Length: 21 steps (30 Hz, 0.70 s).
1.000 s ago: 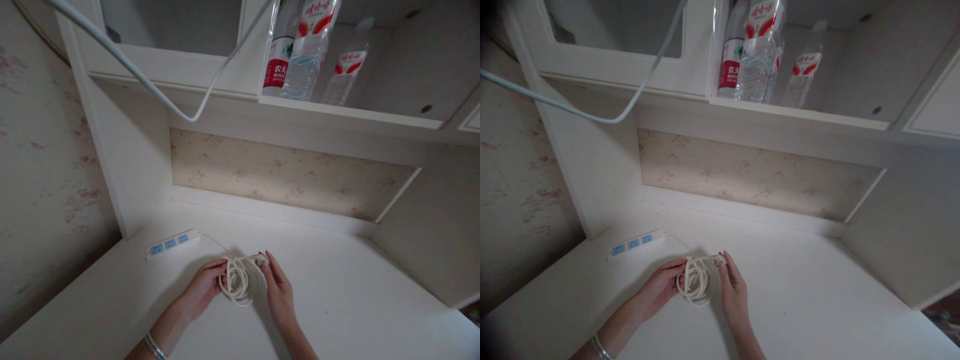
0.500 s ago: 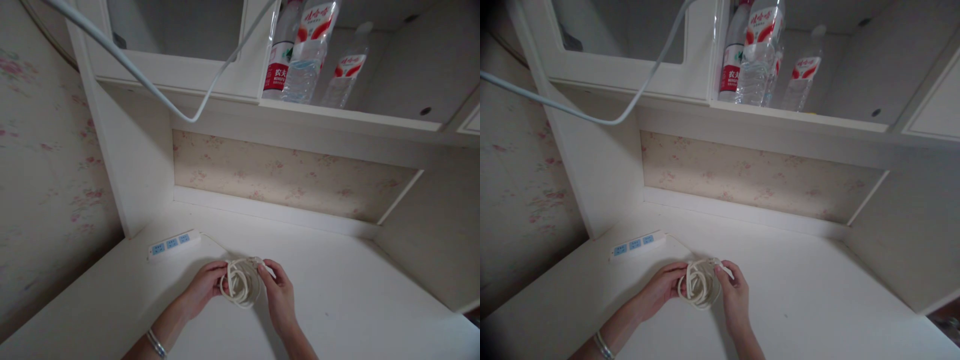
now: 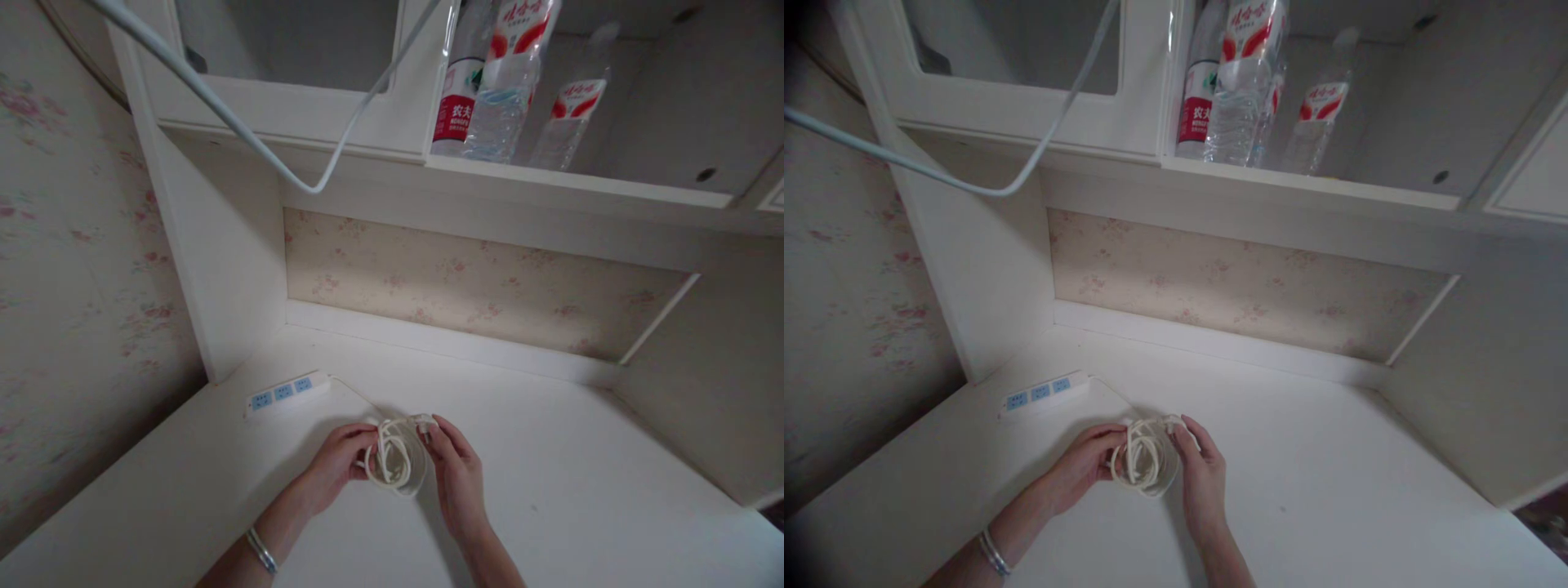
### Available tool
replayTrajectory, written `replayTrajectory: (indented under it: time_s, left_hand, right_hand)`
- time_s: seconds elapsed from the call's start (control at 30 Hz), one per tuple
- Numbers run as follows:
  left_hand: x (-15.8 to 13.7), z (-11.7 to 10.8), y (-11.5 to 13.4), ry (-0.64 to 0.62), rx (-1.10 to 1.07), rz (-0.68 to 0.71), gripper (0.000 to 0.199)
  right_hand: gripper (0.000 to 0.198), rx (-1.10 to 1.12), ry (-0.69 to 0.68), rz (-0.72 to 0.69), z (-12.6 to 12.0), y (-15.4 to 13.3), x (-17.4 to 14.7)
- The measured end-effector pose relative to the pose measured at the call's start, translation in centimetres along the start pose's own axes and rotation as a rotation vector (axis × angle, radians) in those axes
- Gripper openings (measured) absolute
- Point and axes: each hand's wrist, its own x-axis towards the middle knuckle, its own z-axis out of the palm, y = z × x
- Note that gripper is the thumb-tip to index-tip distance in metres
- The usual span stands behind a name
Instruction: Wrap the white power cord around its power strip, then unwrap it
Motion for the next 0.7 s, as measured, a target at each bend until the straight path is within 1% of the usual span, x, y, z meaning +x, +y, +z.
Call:
replayTrajectory:
  time_s: [0.1, 0.2, 0.33, 0.43, 0.5, 0.57, 0.7]
  left_hand:
    - [0.0, 0.2, 0.0, 0.038, 0.023, 0.007, 0.033]
    - [-0.2, 0.5, 0.1, 0.062, 0.052, 0.023, 0.034]
    - [-0.6, 0.8, 0.4, -0.004, 0.093, 0.036, 0.033]
    - [-0.8, 0.8, 0.5, -0.048, 0.083, 0.04, 0.029]
    - [-0.7, 0.8, 0.4, -0.046, 0.081, 0.037, 0.029]
    - [-0.6, 0.7, 0.3, -0.035, 0.092, 0.035, 0.031]
    - [-0.1, 0.5, -0.2, -0.036, 0.119, 0.062, 0.032]
  right_hand:
    - [0.04, 0.117, -0.035, 0.079, 0.0, 0.1, 0.1]
    - [0.041, 0.126, -0.098, 0.117, -0.1, 0.3, 0.1]
    - [0.045, -0.044, -0.179, 0.122, -0.1, 1.0, -0.2]
    - [0.047, -0.203, -0.198, 0.08, 0.0, 1.1, -0.5]
    - [0.048, -0.274, -0.193, 0.058, 0.1, 1.0, -0.6]
    - [0.047, -0.308, -0.198, 0.043, 0.2, 0.7, -0.6]
    - [0.044, -0.323, -0.263, 0.022, 0.4, 0.7, -0.5]
